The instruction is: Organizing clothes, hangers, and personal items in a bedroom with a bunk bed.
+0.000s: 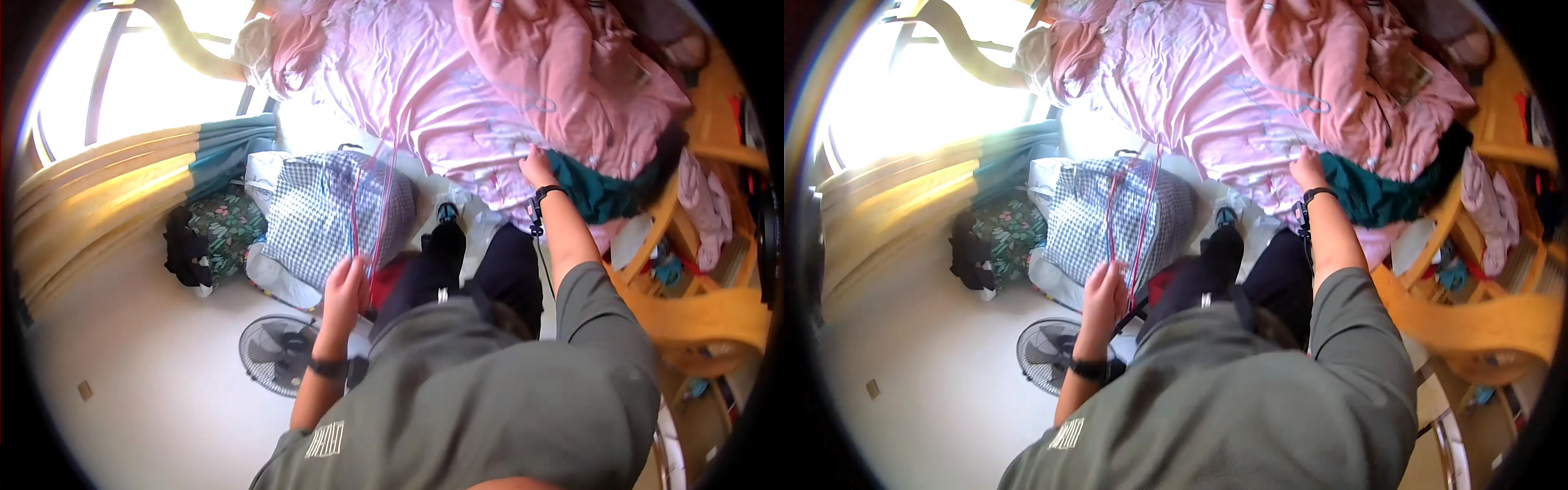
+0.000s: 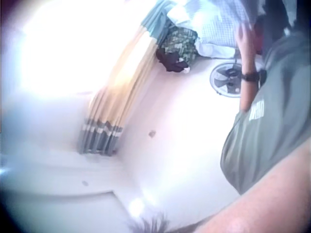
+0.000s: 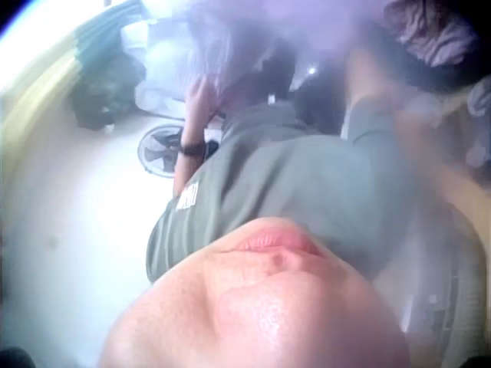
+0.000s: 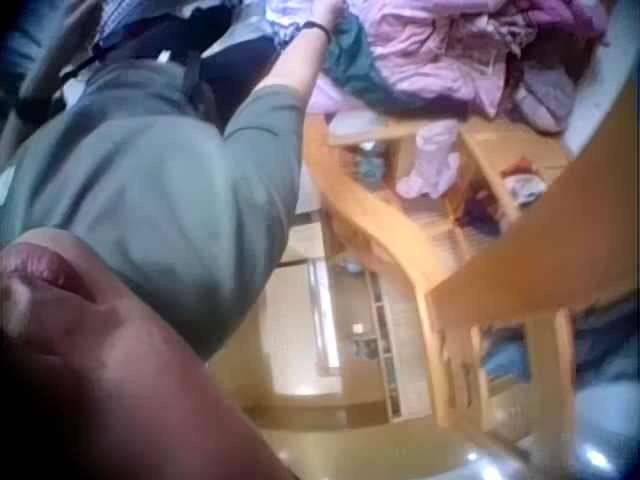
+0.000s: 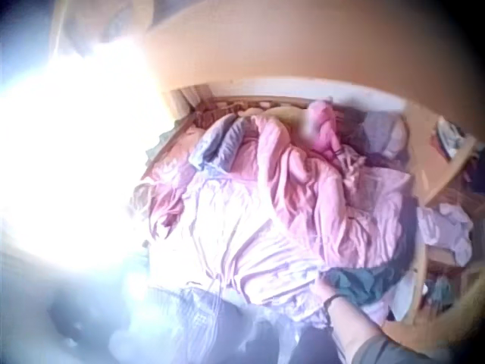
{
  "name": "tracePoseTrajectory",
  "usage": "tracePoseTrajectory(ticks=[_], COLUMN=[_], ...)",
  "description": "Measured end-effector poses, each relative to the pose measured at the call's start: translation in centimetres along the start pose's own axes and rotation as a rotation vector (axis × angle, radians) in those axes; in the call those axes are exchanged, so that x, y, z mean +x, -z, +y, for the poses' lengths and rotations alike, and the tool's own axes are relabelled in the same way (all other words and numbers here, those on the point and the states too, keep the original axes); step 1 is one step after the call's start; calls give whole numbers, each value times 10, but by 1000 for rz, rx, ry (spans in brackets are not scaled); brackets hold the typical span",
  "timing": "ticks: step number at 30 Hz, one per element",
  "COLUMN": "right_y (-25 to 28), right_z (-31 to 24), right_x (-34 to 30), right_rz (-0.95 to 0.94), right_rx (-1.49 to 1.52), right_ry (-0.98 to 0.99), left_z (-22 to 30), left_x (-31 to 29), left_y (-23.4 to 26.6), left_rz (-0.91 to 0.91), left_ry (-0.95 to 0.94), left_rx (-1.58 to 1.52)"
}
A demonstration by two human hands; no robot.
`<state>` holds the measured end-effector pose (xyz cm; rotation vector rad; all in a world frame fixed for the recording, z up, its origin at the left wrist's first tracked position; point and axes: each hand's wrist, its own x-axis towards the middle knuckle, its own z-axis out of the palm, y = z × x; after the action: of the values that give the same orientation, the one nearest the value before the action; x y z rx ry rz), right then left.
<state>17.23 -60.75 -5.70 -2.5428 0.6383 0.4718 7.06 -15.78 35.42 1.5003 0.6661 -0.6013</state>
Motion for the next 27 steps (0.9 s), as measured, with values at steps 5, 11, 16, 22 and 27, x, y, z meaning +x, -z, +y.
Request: tracePoseTrajectory(ticks=[5, 11, 16, 22, 27], right_y=[5, -11, -1, 165, 285], right_z=[-1, 18, -7, -38, -153], right_x=[139, 175, 35, -166, -308], right_rz=[160, -34, -207, -424, -486], right_rx=[-519, -426, -257, 912, 1287], right_ry=[227, 27, 329, -304, -126], left_z=[-45, -77, -81, -53, 23], left_x=[6, 12, -9, 22, 6], left_y=[3, -3, 11, 29, 21], left_rz=[92, 169, 194, 24, -192], left_ry=[117, 221, 118, -296, -225], left_rx=[91, 28, -65, 73, -269])
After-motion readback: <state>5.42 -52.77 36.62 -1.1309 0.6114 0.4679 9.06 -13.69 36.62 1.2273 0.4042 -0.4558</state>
